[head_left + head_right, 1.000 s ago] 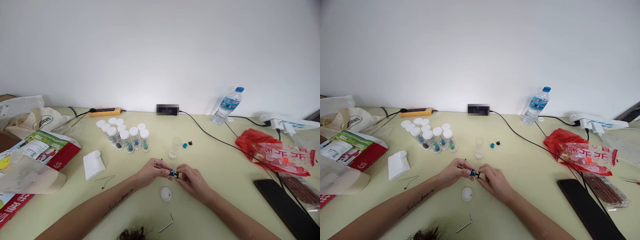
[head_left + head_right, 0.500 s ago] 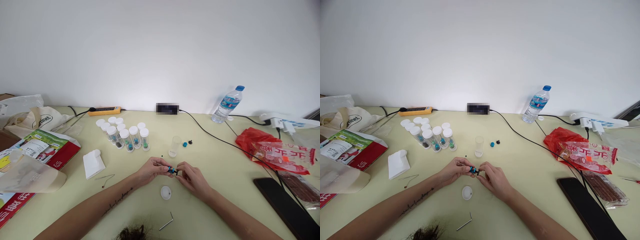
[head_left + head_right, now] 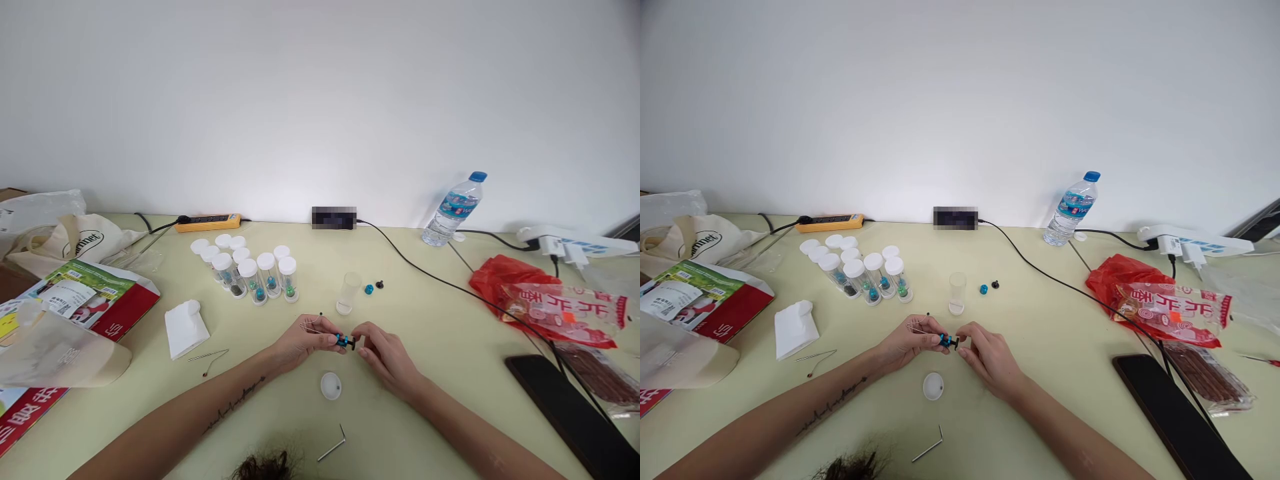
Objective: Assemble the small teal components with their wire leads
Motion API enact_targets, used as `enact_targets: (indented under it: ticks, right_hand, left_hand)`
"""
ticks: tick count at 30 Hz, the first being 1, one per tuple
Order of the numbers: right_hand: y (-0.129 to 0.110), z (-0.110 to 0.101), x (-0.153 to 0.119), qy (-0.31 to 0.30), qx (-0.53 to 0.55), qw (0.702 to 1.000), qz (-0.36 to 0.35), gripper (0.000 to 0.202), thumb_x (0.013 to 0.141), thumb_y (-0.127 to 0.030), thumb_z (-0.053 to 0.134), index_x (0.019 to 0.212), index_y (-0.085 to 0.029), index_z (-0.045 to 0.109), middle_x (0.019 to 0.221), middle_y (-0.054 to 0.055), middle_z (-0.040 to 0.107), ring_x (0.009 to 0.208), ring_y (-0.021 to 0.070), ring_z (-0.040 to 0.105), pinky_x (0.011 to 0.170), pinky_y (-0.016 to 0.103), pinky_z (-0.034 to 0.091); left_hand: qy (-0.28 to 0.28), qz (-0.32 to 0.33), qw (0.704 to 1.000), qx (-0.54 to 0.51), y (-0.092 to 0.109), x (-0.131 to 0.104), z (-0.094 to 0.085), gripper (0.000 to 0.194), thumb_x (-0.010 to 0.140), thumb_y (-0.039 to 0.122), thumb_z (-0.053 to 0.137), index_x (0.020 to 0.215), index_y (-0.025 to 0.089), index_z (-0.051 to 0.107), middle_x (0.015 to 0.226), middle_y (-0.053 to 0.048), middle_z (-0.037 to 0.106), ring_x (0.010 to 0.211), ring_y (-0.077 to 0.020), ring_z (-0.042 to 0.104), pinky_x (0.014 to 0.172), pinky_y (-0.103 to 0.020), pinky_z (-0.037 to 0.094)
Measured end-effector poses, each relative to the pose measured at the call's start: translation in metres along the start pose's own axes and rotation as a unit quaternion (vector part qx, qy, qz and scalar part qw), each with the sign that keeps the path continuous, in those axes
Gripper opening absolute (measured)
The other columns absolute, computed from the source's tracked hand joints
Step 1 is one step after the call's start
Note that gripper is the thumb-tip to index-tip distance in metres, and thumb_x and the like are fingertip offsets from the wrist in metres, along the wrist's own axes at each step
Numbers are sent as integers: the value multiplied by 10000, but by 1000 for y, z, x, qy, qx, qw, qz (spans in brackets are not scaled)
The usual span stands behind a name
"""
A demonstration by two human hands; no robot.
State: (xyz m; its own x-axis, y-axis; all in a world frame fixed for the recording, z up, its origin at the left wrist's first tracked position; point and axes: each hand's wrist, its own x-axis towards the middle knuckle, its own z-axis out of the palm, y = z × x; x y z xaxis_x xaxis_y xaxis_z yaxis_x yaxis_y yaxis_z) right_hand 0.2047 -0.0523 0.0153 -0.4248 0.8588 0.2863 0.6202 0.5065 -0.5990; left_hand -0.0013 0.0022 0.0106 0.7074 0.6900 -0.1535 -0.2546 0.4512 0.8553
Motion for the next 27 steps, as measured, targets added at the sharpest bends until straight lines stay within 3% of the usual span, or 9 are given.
enact_targets:
  ticks: [10,15,22,27]
  right_hand:
    - [3,0,-1,-9,3,1000,-16,199,922,-247,294,967,-207,484,809,25,557,668,118,502,619,235,377]
    - [3,1,-1,-18,-15,1000,-5,235,930,-273,275,928,-202,498,771,24,565,656,119,518,612,234,388]
    - [-4,-1,0,11,-17,1000,12,217,921,-317,295,1036,-211,446,872,36,583,547,101,479,577,234,400]
    - [-2,-1,0,0,-13,1000,-11,217,925,-280,293,998,-203,481,815,37,579,653,121,518,612,234,394]
  left_hand:
    - [-3,6,1000,-8,0,0,1,230,645,211,692,820,78,626,823,-106,651,749,-206,635,797,-376,456]
    - [11,2,1000,-10,0,0,1,253,635,216,698,831,76,622,835,-106,653,754,-204,634,799,-359,458]
    - [9,6,1000,-7,1,0,2,247,630,222,704,822,86,628,830,-100,656,750,-197,634,793,-352,455]
    - [7,7,1000,-6,0,0,1,254,624,228,710,820,91,626,835,-100,657,755,-198,635,795,-363,449]
